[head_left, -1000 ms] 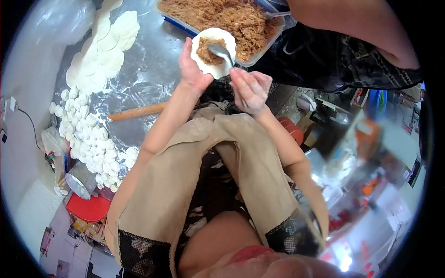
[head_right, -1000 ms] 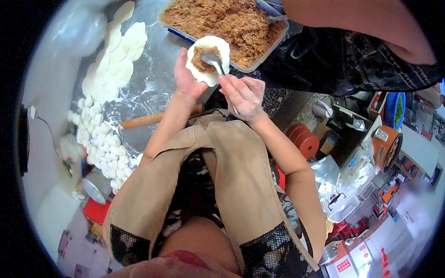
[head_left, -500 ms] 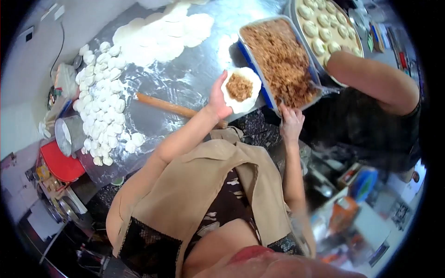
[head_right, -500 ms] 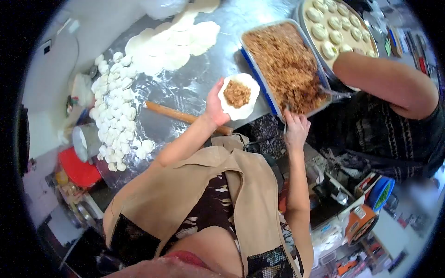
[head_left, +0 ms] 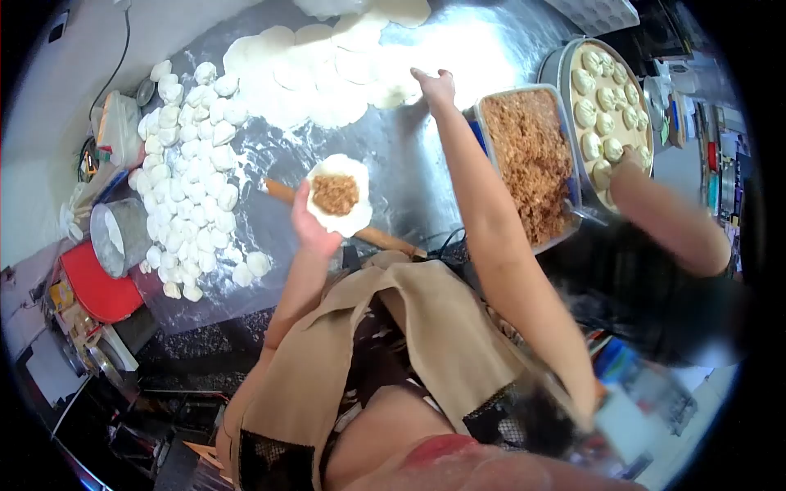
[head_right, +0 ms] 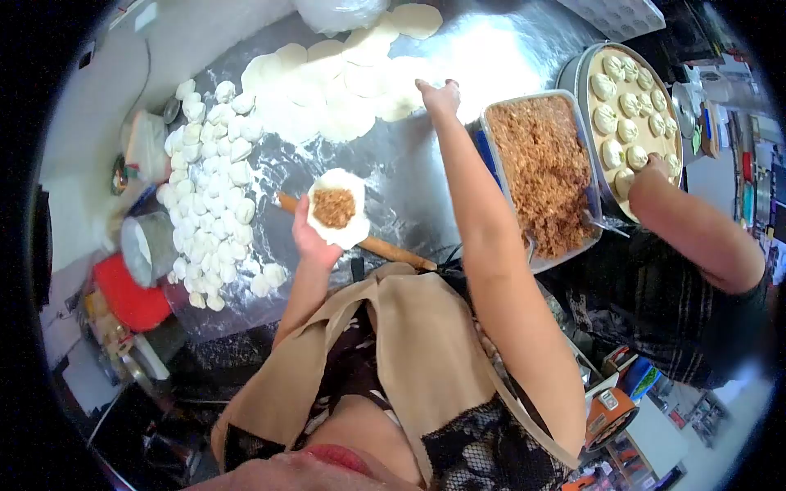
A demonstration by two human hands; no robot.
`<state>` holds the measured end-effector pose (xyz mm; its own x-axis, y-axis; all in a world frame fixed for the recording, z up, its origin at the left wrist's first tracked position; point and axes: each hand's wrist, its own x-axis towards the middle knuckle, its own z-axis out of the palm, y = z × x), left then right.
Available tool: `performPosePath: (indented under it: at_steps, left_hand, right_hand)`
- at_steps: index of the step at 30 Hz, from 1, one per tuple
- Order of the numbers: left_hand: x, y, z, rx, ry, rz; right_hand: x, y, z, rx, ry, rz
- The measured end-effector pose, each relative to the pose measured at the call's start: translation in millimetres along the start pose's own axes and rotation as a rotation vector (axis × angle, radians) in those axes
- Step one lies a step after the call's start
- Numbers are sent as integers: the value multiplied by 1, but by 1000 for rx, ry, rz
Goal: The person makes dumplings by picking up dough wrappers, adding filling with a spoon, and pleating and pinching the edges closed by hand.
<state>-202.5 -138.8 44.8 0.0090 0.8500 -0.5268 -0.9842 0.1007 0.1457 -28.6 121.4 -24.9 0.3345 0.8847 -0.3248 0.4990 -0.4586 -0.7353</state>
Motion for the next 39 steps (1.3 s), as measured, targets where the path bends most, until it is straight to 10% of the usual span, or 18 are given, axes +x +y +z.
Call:
performPosePath:
  at_steps: [8, 11, 14, 23, 27, 30, 34, 39]
  left_hand:
    - [17, 50, -16, -15, 120, 146]
    - [23, 56, -21, -64, 92, 165]
    - [24, 57, -24, -79, 113, 179]
    - [29, 48, -20, -82, 89, 102]
    - [31, 46, -20, -82, 127, 113]
    - [36, 46, -29, -105, 79, 94]
    - [35, 46, -20, -135, 56, 75]
    - [25, 54, -23, -143, -1, 111]
  right_hand:
    - [38, -30, 48, 182, 3, 310]
    - [32, -49, 47, -3, -359, 209]
    - [39, -46, 71, -555, -183, -199]
    - [71, -39, 5, 5, -235, -131]
    - [86, -59, -68, -787, 304, -255]
    - [101, -51, -66, -672, 208, -505]
    - [42, -35, 36, -10, -483, 46]
    - [-15, -67, 103, 83, -344, 228]
